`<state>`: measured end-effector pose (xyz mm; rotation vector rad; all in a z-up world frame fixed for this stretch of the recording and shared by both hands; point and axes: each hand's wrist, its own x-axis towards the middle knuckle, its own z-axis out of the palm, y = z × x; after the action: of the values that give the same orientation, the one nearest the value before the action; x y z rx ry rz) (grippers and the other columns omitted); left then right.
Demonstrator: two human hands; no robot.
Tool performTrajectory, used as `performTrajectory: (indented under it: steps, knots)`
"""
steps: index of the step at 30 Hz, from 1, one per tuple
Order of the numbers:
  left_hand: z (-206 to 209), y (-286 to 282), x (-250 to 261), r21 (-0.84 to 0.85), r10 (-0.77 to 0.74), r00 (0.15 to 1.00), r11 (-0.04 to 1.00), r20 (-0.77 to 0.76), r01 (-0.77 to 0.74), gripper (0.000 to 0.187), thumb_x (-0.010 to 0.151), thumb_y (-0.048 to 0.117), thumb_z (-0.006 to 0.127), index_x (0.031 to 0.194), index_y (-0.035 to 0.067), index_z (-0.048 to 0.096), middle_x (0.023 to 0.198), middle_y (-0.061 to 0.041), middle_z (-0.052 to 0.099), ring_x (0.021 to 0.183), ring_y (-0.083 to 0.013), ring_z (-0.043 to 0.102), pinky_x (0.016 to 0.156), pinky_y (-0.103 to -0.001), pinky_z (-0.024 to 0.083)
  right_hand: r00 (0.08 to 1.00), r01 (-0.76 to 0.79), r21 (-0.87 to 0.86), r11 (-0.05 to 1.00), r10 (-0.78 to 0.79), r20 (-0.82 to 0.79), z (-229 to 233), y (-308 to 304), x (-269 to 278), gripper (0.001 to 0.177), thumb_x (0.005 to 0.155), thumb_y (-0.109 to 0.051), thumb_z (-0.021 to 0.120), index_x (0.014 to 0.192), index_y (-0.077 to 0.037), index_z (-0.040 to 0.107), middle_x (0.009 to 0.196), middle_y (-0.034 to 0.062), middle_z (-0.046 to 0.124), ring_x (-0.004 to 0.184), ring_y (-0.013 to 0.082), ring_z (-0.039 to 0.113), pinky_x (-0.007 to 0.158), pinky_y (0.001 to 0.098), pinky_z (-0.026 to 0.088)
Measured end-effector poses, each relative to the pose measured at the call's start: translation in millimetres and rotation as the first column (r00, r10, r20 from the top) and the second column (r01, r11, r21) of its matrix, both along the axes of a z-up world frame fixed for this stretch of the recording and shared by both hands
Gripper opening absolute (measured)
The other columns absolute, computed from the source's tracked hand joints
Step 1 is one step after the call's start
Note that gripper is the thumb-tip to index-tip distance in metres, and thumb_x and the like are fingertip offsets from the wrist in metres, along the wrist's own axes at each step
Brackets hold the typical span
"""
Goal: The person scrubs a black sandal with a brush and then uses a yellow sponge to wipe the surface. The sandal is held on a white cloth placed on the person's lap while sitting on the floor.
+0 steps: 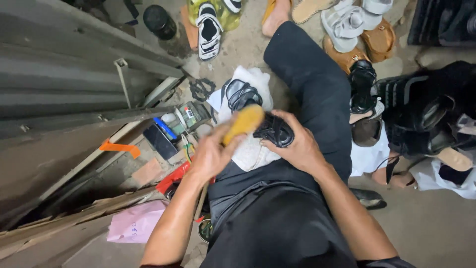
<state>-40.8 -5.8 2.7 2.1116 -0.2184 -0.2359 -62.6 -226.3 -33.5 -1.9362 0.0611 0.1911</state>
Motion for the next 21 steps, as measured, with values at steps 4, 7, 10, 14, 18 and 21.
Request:
performTrajectory:
  steps: [4, 7, 10, 14, 18, 21]
  knots:
    - [-1.0, 10.5, 7.0, -0.123, 0.134, 0.990, 0.984, 0.042, -0.128, 0.051, 0.090, 0.015, 0.078, 0.139, 0.009, 0.063, 0.119, -0.024, 0.072, 0.105, -0.0385, 0.071, 0.081, -0.049, 0.059, 0.992, 0.116, 0.112, 0.987, -0.110, -0.059, -6.8, -2.3, -1.5, 0.070, 0.070, -0.014, 0.089, 0.135, -0.011, 0.062, 0.122, 0.0180, 0.071, 0.119, 0.0334, 0.066, 0.104, 0.0486, 0.049]
    - [-2.7, 1.3, 4.1, -0.185, 0.223, 0.959, 0.964, 0.174, -0.191, 0.057, 0.095, 0.014, 0.075, 0.147, 0.008, 0.053, 0.125, -0.026, 0.068, 0.110, -0.0397, 0.068, 0.089, -0.051, 0.057, 0.978, 0.208, 0.208, 0.956, -0.196, -0.078, -6.4, 0.4, 4.4, 0.066, 0.075, -0.020, 0.090, 0.134, -0.007, 0.063, 0.122, 0.0171, 0.070, 0.117, 0.0255, 0.065, 0.106, 0.0463, 0.047]
    - [-26.2, -15.3, -4.9, -0.144, 0.133, 0.949, 0.985, 0.286, -0.095, 0.053, 0.081, 0.019, 0.088, 0.130, 0.008, 0.069, 0.112, -0.022, 0.073, 0.104, -0.0414, 0.072, 0.083, -0.050, 0.060, 0.962, 0.271, 0.242, 0.932, -0.253, -0.102, -6.7, -0.2, 6.5, 0.059, 0.080, -0.021, 0.087, 0.132, -0.006, 0.065, 0.120, 0.0161, 0.070, 0.113, 0.0227, 0.064, 0.105, 0.0444, 0.047]
    - [-48.1, 2.1, 2.3, -0.057, 0.124, 0.957, 0.992, 0.263, -0.113, 0.055, 0.088, 0.019, 0.082, 0.139, 0.008, 0.062, 0.105, -0.024, 0.073, 0.090, -0.0404, 0.074, 0.071, -0.048, 0.062, 0.960, 0.277, 0.281, 0.919, -0.251, -0.124, -7.4, -3.5, 4.7, 0.050, 0.079, -0.018, 0.089, 0.122, -0.001, 0.070, 0.111, 0.0187, 0.071, 0.104, 0.0230, 0.067, 0.095, 0.0410, 0.052]
    - [-18.1, -4.1, -5.3, 0.018, 0.041, 0.964, 0.999, 0.262, -0.047, 0.055, 0.084, 0.022, 0.085, 0.135, 0.010, 0.066, 0.099, -0.020, 0.074, 0.084, -0.0377, 0.075, 0.063, -0.044, 0.062, 0.954, 0.296, 0.328, 0.897, -0.260, -0.149, -9.6, -2.7, 8.5, 0.044, 0.080, -0.015, 0.088, 0.118, -0.002, 0.072, 0.104, 0.0136, 0.072, 0.099, 0.0162, 0.064, 0.089, 0.0347, 0.054]
    - [-44.8, -2.8, 7.2, -0.069, 0.110, 0.965, 0.993, 0.237, -0.097, 0.052, 0.090, 0.019, 0.079, 0.139, 0.009, 0.063, 0.100, -0.025, 0.073, 0.088, -0.0435, 0.073, 0.061, -0.048, 0.058, 0.966, 0.251, 0.317, 0.915, -0.217, -0.139, -10.6, -12.8, 11.1, 0.044, 0.079, -0.014, 0.088, 0.118, -0.002, 0.072, 0.102, 0.0144, 0.072, 0.096, 0.0170, 0.063, 0.086, 0.0371, 0.055]
